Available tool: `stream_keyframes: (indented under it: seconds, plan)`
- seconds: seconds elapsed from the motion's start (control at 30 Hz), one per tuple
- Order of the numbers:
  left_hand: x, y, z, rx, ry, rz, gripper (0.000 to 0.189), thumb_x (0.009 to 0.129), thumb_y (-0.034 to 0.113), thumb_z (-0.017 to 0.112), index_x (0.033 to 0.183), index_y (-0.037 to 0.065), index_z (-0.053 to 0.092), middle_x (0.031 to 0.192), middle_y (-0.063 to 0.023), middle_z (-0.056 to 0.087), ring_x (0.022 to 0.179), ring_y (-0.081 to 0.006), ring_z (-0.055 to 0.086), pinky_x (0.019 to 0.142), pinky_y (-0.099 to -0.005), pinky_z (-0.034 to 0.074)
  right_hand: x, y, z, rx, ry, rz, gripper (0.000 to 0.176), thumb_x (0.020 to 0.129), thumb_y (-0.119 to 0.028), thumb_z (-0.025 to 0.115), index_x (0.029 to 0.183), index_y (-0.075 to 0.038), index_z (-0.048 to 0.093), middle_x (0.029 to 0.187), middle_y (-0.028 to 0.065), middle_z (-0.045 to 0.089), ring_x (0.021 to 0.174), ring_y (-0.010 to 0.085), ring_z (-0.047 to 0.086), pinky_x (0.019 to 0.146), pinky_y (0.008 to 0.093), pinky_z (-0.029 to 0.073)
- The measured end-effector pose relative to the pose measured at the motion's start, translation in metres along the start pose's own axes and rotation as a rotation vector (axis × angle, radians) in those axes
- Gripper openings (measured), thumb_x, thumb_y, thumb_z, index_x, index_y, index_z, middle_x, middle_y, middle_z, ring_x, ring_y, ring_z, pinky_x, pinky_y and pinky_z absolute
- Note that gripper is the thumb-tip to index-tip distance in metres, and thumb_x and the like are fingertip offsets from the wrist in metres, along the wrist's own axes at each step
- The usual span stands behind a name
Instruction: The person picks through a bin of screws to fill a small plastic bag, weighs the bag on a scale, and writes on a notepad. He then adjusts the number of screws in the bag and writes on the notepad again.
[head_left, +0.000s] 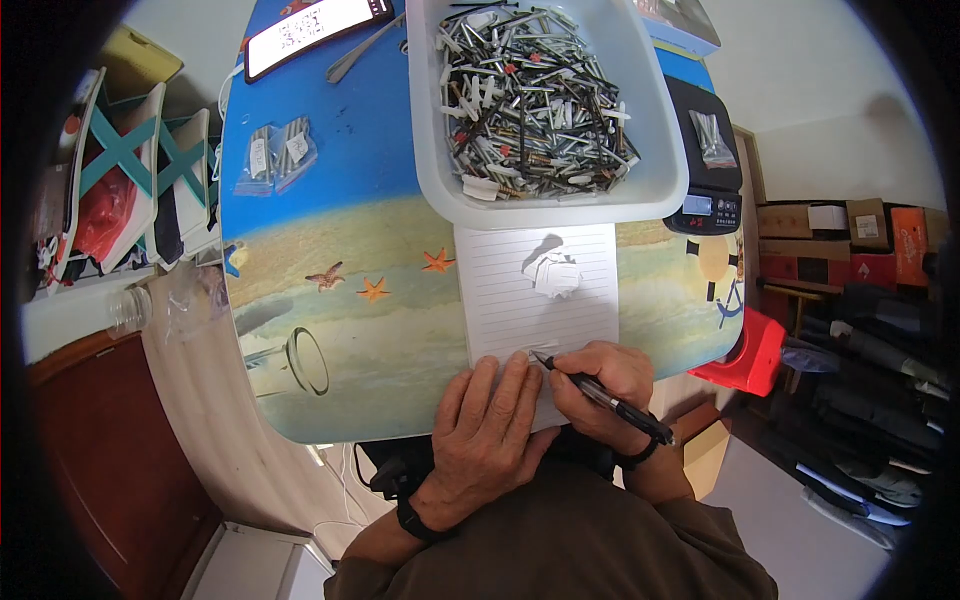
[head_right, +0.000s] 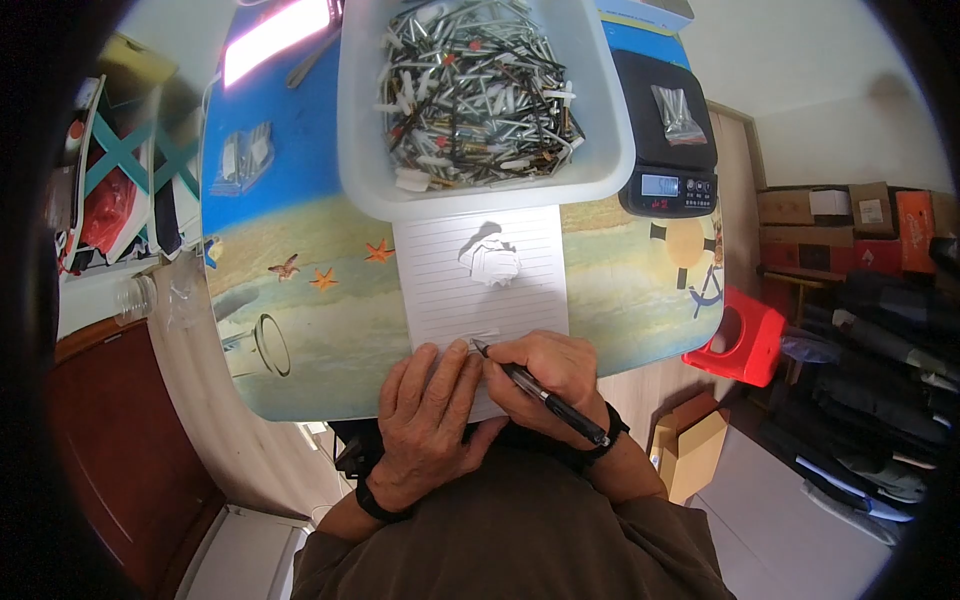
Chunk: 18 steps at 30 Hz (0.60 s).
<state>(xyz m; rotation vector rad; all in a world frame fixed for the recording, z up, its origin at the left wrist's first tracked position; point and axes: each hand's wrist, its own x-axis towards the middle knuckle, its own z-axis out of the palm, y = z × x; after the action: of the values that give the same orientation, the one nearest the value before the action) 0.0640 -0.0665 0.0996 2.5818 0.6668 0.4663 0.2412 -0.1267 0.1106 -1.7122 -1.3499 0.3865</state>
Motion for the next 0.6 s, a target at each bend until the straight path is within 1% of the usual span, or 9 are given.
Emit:
stream_keyframes:
  seconds: [0.27, 0.37, 0.43, 0.6]
  plan:
    - [0.0003, 0.0002, 0.0, 0.007, 0.001, -0.001, 0.063, 0.085, 0.046, 0.074, 0.13, 0.003, 0.066, 0.14, -0.0131, 0.059, 0.131, -0.0334, 0.051, 0.109, -0.0486, 0.038, -0.0007, 0.0013, -0.0029, 0.019, -0.026, -0.005, 0.016, 0.074, -0.002, 0.077, 0.085, -0.005, 0.066, 0.066, 0.0094, 0.064, 0.055, 0.0253, 0.065, 0.051, 0.0338, 0.051]
    - [0.0004, 0.0, -0.0006, 0.007, 0.001, 0.001, 0.062, 0.085, 0.046, 0.074, 0.13, 0.003, 0.066, 0.14, -0.013, 0.059, 0.131, -0.0333, 0.051, 0.109, -0.0486, 0.038, -0.0018, 0.0007, -0.0046, 0.078, -0.026, 0.011, 0.017, 0.074, -0.001, 0.077, 0.085, -0.005, 0.066, 0.064, 0.0094, 0.063, 0.054, 0.0252, 0.064, 0.05, 0.0335, 0.05]
    - [0.0003, -0.0001, -0.001, 0.011, -0.001, 0.004, 0.062, 0.085, 0.045, 0.074, 0.13, 0.003, 0.066, 0.14, -0.013, 0.059, 0.131, -0.0333, 0.051, 0.109, -0.0485, 0.038, -0.0025, 0.0008, -0.0028, 0.044, 0.036, -0.005, 0.019, 0.074, 0.001, 0.075, 0.087, -0.006, 0.063, 0.063, 0.0078, 0.062, 0.051, 0.0232, 0.061, 0.049, 0.0326, 0.047]
    - [0.0009, 0.0003, -0.0008, 0.003, 0.002, 0.001, 0.061, 0.086, 0.045, 0.074, 0.129, 0.003, 0.066, 0.14, -0.0132, 0.059, 0.131, -0.0336, 0.051, 0.108, -0.0485, 0.038, -0.0034, 0.0017, 0.0001, 0.026, 0.061, -0.004, 0.018, 0.075, 0.0, 0.076, 0.087, -0.006, 0.064, 0.064, 0.0083, 0.063, 0.051, 0.023, 0.061, 0.049, 0.0327, 0.046]
